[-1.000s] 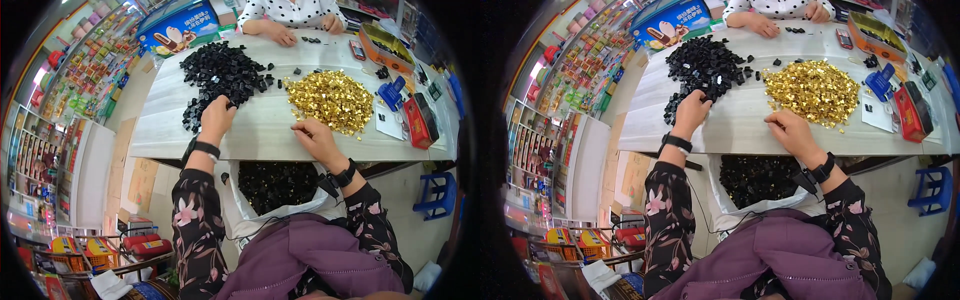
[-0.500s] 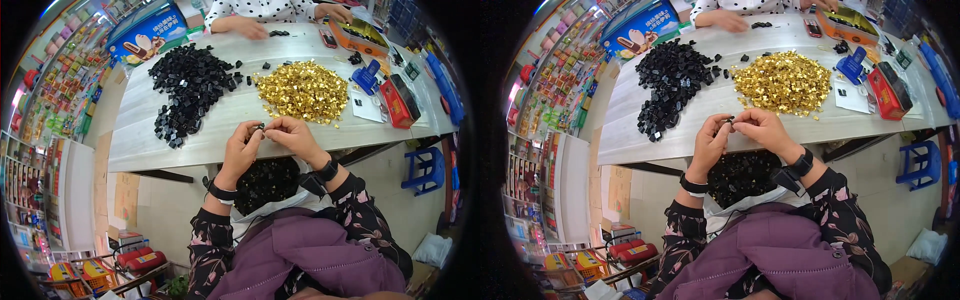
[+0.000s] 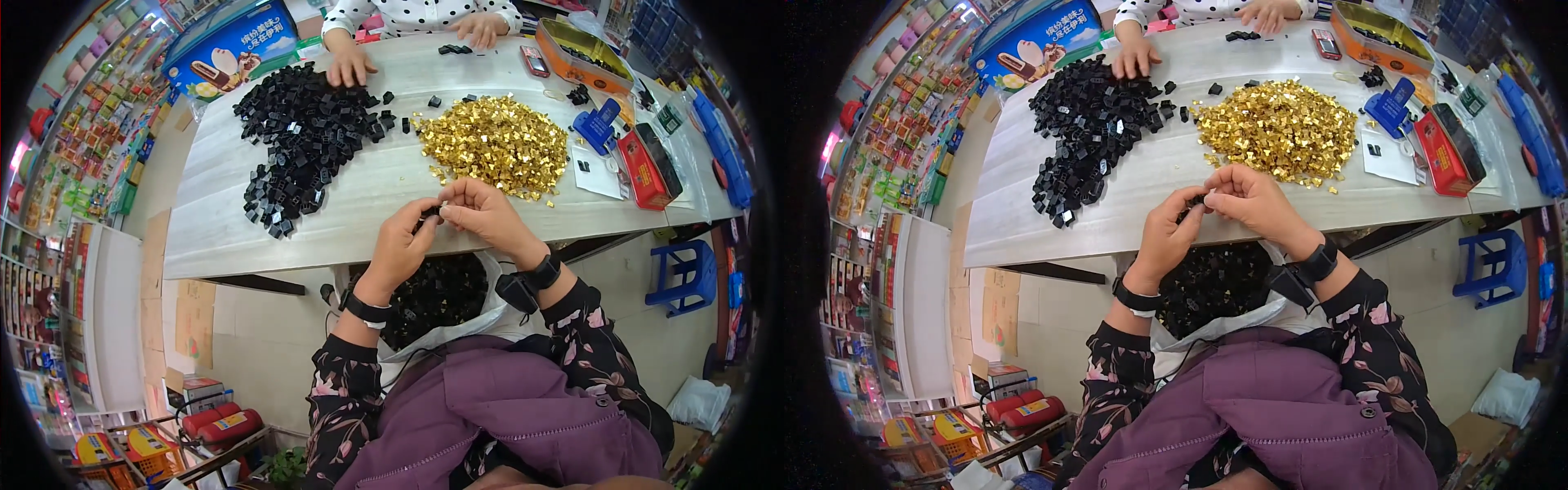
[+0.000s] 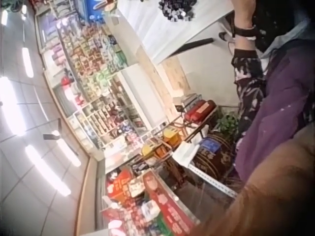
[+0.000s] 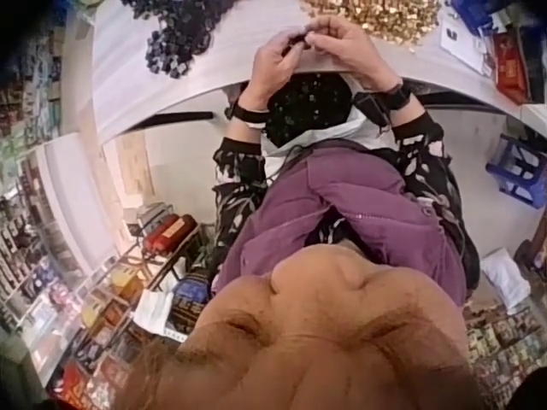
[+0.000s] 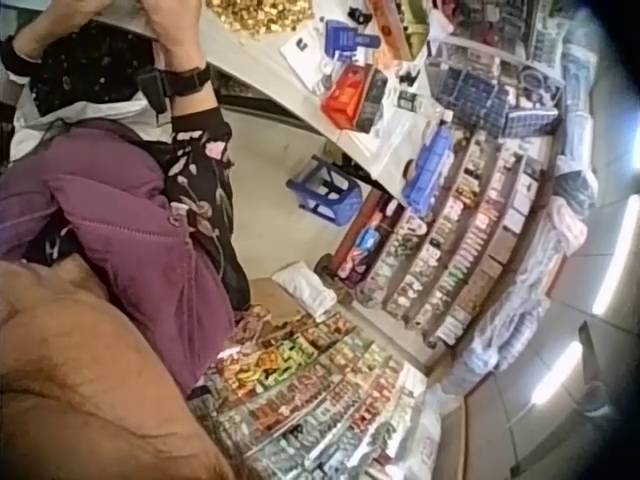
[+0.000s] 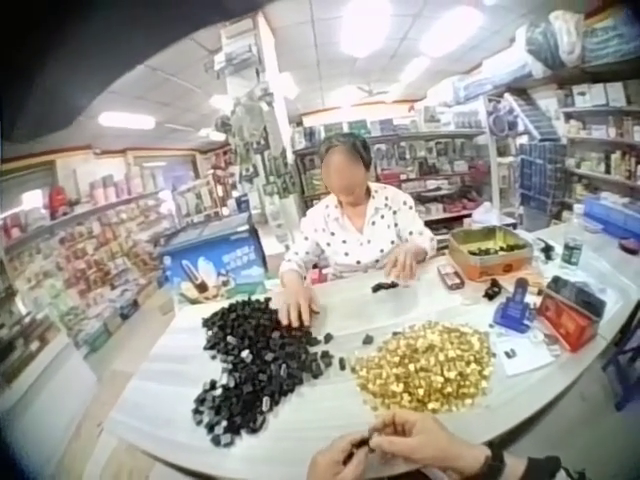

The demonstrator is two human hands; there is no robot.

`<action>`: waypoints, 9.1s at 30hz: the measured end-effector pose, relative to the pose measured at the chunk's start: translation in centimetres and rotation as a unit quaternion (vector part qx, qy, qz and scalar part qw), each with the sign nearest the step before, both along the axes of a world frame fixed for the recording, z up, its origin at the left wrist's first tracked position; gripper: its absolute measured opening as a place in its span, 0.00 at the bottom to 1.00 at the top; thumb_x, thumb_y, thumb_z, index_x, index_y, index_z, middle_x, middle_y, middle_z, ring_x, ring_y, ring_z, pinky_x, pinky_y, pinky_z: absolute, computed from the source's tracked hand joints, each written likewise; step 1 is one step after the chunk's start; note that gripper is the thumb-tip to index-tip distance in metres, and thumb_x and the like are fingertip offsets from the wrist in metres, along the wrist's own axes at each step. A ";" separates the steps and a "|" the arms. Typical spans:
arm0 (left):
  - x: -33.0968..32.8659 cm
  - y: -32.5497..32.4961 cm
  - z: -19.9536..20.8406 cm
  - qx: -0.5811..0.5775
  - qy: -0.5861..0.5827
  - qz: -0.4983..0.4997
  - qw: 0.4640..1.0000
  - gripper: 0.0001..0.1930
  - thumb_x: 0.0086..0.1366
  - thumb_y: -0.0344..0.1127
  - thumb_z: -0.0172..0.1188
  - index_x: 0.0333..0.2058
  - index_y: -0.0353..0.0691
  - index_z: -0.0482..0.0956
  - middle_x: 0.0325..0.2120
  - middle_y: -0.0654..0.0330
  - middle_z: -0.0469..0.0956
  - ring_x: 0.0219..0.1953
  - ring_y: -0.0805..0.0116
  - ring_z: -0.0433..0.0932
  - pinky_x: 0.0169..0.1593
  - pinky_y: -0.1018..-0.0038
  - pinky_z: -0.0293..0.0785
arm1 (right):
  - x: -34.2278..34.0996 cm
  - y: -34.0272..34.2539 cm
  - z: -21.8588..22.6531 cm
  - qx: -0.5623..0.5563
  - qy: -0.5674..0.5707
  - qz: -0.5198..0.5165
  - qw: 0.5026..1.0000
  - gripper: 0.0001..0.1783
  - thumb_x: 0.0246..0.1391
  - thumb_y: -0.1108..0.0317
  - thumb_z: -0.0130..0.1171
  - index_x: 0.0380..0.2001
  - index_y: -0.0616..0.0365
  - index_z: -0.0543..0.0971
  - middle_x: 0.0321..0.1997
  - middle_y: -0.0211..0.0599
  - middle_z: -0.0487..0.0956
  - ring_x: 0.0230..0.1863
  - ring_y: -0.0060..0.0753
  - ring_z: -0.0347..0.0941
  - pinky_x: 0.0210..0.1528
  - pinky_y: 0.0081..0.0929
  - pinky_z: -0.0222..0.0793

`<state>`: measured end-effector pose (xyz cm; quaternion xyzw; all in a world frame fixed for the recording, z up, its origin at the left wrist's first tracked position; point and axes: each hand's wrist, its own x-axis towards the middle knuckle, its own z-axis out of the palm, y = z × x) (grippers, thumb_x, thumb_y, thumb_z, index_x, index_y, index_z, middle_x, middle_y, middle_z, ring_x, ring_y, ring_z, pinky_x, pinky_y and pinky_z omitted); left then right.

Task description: The person picks up a black plastic piece and a gold metal piece by hand, fits the gold piece into the black piece, and drops the assembled unit into a white bag, repeating the process.

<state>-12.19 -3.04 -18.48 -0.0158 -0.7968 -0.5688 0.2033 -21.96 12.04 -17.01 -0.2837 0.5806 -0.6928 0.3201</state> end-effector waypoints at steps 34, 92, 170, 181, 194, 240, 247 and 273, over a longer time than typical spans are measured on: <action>0.4 -0.6 0.2 0.210 -0.020 0.012 0.978 0.09 0.61 0.28 0.55 0.41 0.37 0.75 0.28 0.63 0.76 0.25 0.79 0.72 0.27 0.81 0.68 | -2.6 -2.0 3.1 0.188 0.036 0.081 0.978 0.13 0.55 0.57 0.57 0.31 0.56 0.76 0.27 0.27 0.77 0.27 0.18 0.73 0.30 0.16 0.70; 0.9 -0.3 0.6 0.112 -0.021 0.026 0.993 0.10 0.62 0.28 0.55 0.42 0.35 0.74 0.20 0.68 0.74 0.20 0.84 0.69 0.24 0.84 0.65 | 0.1 -1.7 0.4 0.006 -0.002 0.009 1.000 0.09 0.55 0.70 0.56 0.39 0.60 0.73 0.31 0.27 0.75 0.29 0.15 0.71 0.32 0.14 0.69; 1.7 -5.9 1.3 0.396 -0.081 0.079 0.911 0.08 0.64 0.38 0.53 0.36 0.40 0.70 0.21 0.67 0.71 0.21 0.81 0.70 0.18 0.85 0.59 | -0.7 -1.0 -1.1 0.168 0.412 -0.174 0.879 0.08 0.46 0.68 0.62 0.28 0.61 0.77 0.23 0.34 0.75 0.23 0.24 0.71 0.26 0.21 0.67; 2.8 -11.3 2.2 -0.407 -0.189 0.312 0.838 0.14 0.56 0.41 0.58 0.38 0.41 0.70 0.24 0.50 0.77 0.28 0.47 0.76 0.32 0.58 0.72 | 0.1 -0.7 -0.4 0.133 0.372 -0.165 0.904 0.05 0.46 0.69 0.59 0.27 0.58 0.77 0.26 0.37 0.75 0.26 0.31 0.75 0.29 0.25 0.70; 1.8 -11.0 2.4 -0.397 -0.199 0.271 0.854 0.13 0.57 0.41 0.58 0.35 0.40 0.69 0.28 0.48 0.78 0.32 0.46 0.77 0.34 0.57 0.71 | -0.3 -0.6 -0.8 0.092 0.458 -0.156 0.870 0.06 0.45 0.71 0.57 0.30 0.56 0.78 0.27 0.35 0.74 0.26 0.33 0.73 0.29 0.26 0.69; 5.9 2.4 -0.2 0.058 0.001 0.076 0.995 0.11 0.63 0.25 0.51 0.45 0.34 0.72 0.28 0.62 0.77 0.25 0.79 0.74 0.31 0.82 0.70 | 4.3 -0.6 -0.7 -0.045 -0.029 0.070 0.996 0.09 0.54 0.69 0.55 0.38 0.60 0.73 0.29 0.26 0.75 0.29 0.14 0.69 0.30 0.15 0.66; 6.4 1.6 -0.5 -0.073 -0.002 0.101 0.992 0.11 0.62 0.24 0.51 0.44 0.34 0.73 0.31 0.58 0.77 0.26 0.75 0.77 0.31 0.80 0.72 | 3.4 0.2 0.6 0.122 0.027 0.113 0.986 0.10 0.54 0.63 0.59 0.31 0.60 0.75 0.25 0.26 0.74 0.25 0.14 0.68 0.28 0.14 0.65; 6.6 1.1 -1.1 -0.167 0.072 0.118 0.976 0.12 0.59 0.25 0.54 0.43 0.35 0.74 0.29 0.54 0.77 0.26 0.65 0.78 0.31 0.75 0.72 | 3.8 -1.6 1.8 0.178 0.135 0.133 0.966 0.09 0.57 0.63 0.56 0.30 0.58 0.74 0.26 0.23 0.73 0.25 0.12 0.67 0.29 0.13 0.65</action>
